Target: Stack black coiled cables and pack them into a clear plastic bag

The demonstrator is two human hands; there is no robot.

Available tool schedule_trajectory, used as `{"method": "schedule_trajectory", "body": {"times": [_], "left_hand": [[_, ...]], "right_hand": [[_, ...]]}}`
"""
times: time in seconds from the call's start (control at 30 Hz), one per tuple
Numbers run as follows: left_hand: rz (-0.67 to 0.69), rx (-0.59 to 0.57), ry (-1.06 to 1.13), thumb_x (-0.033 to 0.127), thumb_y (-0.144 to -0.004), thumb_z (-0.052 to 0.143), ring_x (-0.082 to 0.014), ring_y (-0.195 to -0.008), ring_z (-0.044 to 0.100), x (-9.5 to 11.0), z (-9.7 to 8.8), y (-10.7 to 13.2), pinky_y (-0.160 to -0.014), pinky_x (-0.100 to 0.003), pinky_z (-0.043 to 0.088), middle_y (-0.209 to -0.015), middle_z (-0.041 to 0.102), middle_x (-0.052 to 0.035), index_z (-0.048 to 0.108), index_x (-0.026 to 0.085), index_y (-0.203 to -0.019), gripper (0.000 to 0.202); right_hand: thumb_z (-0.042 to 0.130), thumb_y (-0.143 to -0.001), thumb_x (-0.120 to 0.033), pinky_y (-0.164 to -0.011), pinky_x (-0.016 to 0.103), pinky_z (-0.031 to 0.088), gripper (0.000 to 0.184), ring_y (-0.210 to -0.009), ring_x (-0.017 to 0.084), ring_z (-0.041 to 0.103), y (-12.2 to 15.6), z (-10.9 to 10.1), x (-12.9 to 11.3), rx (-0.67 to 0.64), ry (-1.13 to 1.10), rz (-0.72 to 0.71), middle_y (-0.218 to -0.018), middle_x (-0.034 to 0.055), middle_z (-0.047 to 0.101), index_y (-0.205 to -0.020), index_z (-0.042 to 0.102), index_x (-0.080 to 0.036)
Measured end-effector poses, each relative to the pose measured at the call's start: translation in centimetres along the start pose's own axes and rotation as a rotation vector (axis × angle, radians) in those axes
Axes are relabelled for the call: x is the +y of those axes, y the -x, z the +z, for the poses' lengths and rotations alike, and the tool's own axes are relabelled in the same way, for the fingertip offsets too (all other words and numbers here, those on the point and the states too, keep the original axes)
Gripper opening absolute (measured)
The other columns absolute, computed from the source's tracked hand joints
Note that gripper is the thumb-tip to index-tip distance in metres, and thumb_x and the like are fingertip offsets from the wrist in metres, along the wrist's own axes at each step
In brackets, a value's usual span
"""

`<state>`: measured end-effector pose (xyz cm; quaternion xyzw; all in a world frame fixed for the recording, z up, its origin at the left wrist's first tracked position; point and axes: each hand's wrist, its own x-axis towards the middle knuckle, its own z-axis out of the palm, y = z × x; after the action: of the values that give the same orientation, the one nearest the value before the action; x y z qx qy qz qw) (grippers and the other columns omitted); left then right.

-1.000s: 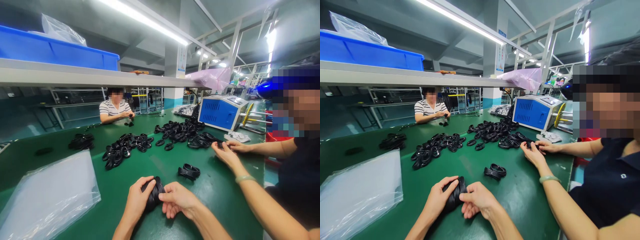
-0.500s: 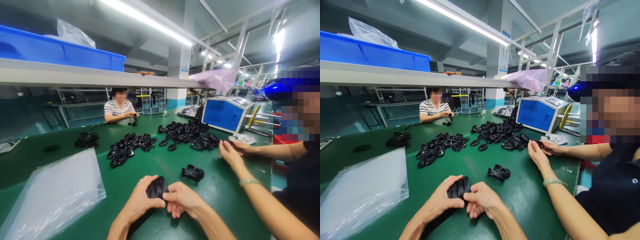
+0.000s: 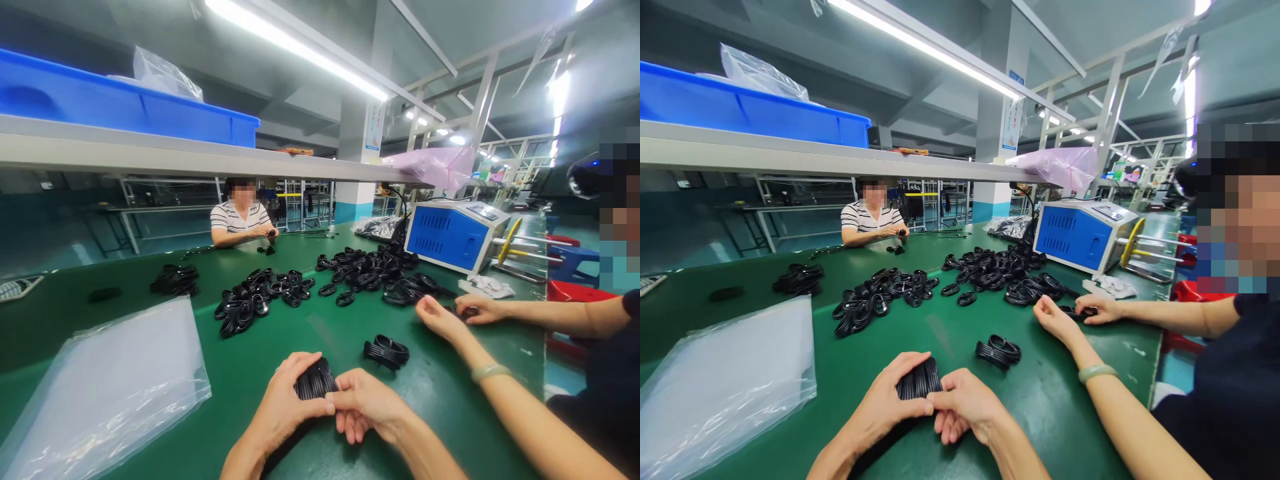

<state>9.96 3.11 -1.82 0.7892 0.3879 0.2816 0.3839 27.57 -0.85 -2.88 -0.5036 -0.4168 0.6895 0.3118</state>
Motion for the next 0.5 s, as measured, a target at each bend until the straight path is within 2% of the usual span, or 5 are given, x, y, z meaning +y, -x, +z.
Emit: {"method": "schedule_trajectory", "body": {"times": [0.2,0.33,0.43,0.5], "left_hand": [[0.006,0.004,-0.015,0.049,-0.060,0.073,-0.0234,-0.106,0.050,-0.1,0.1,0.0,-0.093,-0.034,0.038,-0.114,0.056,-0.0039,0.057,0.027,-0.116,0.062],[-0.008,0.026,-0.010,0.042,-0.059,0.074,-0.0234,-0.103,0.051,0.1,0.2,0.1,-0.093,-0.035,0.038,-0.112,0.057,-0.0036,0.058,0.026,-0.115,0.060],[-0.024,0.044,-0.012,0.034,-0.058,0.074,-0.0230,-0.101,0.051,0.2,0.3,0.1,-0.092,-0.035,0.037,-0.110,0.058,-0.0025,0.060,0.026,-0.113,0.057],[-0.028,0.047,-0.006,0.031,-0.058,0.074,-0.0225,-0.100,0.051,0.1,0.3,0.2,-0.092,-0.034,0.036,-0.109,0.059,-0.0018,0.060,0.027,-0.112,0.057]], "right_hand": [[0.064,-0.063,-0.035,-0.032,0.012,0.037,0.024,-0.033,0.006,0.052,0.4,0.2,-0.1,0.025,-0.008,-0.013,-0.049,0.0003,0.061,-0.067,0.053,-0.014],[0.062,-0.067,-0.047,-0.032,0.013,0.037,0.036,-0.035,0.009,0.054,1.0,0.8,-0.1,0.034,-0.019,-0.019,-0.055,0.0031,0.065,-0.080,0.047,-0.017],[0.060,-0.065,-0.056,-0.032,0.015,0.037,0.048,-0.036,0.011,0.055,1.6,0.6,-1.0,0.124,0.053,-0.044,-0.058,0.0034,0.065,-0.089,0.043,-0.018],[0.056,-0.069,-0.056,-0.034,0.018,0.040,0.044,-0.038,0.013,0.058,1.5,-0.3,-2.6,0.266,0.235,-0.085,-0.058,0.0019,0.063,-0.089,0.045,-0.017]]}}
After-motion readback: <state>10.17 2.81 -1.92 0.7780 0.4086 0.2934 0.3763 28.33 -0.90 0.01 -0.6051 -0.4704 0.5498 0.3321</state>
